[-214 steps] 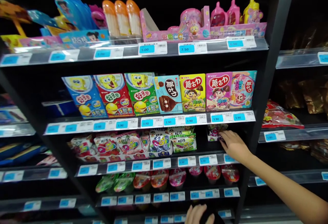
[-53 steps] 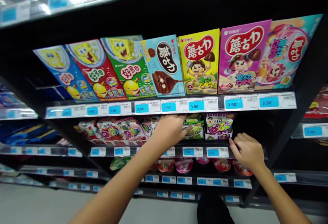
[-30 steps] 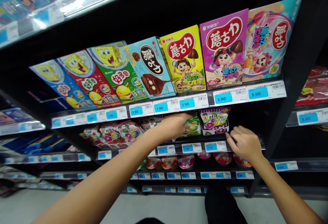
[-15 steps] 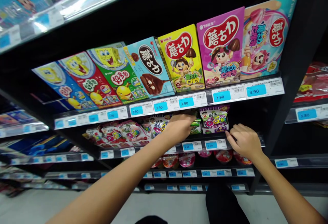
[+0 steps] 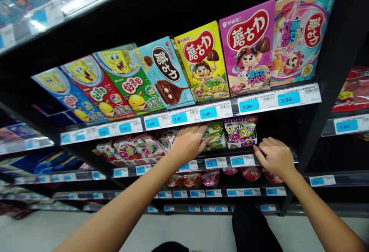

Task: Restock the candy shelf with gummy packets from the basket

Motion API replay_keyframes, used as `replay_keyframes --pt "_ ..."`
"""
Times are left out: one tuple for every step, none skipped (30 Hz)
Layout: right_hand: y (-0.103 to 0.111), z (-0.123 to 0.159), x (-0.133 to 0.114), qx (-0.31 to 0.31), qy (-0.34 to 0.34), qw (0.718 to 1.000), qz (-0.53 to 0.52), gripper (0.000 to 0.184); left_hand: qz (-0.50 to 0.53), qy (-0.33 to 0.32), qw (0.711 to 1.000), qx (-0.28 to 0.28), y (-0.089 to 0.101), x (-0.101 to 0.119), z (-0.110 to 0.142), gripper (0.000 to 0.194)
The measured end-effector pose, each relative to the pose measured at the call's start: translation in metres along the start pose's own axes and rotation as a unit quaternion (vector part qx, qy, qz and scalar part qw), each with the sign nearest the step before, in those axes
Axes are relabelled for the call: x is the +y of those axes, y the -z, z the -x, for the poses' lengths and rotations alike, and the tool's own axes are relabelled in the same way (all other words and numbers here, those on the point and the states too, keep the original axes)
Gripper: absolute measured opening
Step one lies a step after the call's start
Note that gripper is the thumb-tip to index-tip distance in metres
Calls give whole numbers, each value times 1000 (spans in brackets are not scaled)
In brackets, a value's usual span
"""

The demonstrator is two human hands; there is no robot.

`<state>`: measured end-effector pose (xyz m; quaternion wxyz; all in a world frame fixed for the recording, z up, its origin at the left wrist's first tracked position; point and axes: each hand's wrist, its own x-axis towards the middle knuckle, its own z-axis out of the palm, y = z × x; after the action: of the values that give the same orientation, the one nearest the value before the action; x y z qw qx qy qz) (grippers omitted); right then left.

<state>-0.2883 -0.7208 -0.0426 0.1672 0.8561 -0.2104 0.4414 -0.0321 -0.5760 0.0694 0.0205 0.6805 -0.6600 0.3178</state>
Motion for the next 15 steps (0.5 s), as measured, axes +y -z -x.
replay_keyframes --pt "0 0 0 0 0 1000 1 39 -1 10 1000 5 -3 -1 0 55" --pt "0 -1 0 0 0 1000 1 40 1 13 1000 4 -6 -2 -2 54" --pt "0 -1 0 0 0 1000 0 40 8 9 1000 -3 -7 -3 -5 54" --pt "0 -1 0 1 -1 1000 -1 40 17 1 1000 -13 -8 -4 -9 54" --pt "0 -1 0 0 -1 1000 -3 40 29 -3 999 -25 -9 -4 -13 54" --pt "0 -1 0 -1 0 1000 -4 40 42 -3 998 -40 -9 -5 -16 54" --pt "0 -1 0 -1 1 1000 -5 40 56 1 997 -54 -9 -6 -20 56" --pt "0 -1 0 0 1 1000 -5 40 67 6 996 -66 -9 -8 -23 57" --pt "0 -1 0 0 1 1000 -5 40 76 12 994 -76 -9 -9 -25 58" --pt "0 0 0 1 1 1000 -4 40 83 15 993 -84 -11 -11 -28 58" --pt "0 0 1 2 1 1000 -3 40 85 14 993 -86 -12 -13 -30 57" --pt "0 0 1 2 1 1000 -2 40 83 10 993 -82 -14 -14 -31 57" --pt "0 0 1 1 2 1000 0 40 78 4 994 -73 -15 -14 -32 56" --pt "0 1 1 1 2 1000 1 40 71 -1 996 -60 -17 -14 -32 55" --pt "0 1 2 0 3 1000 1 40 63 -4 997 -46 -17 -13 -31 56"
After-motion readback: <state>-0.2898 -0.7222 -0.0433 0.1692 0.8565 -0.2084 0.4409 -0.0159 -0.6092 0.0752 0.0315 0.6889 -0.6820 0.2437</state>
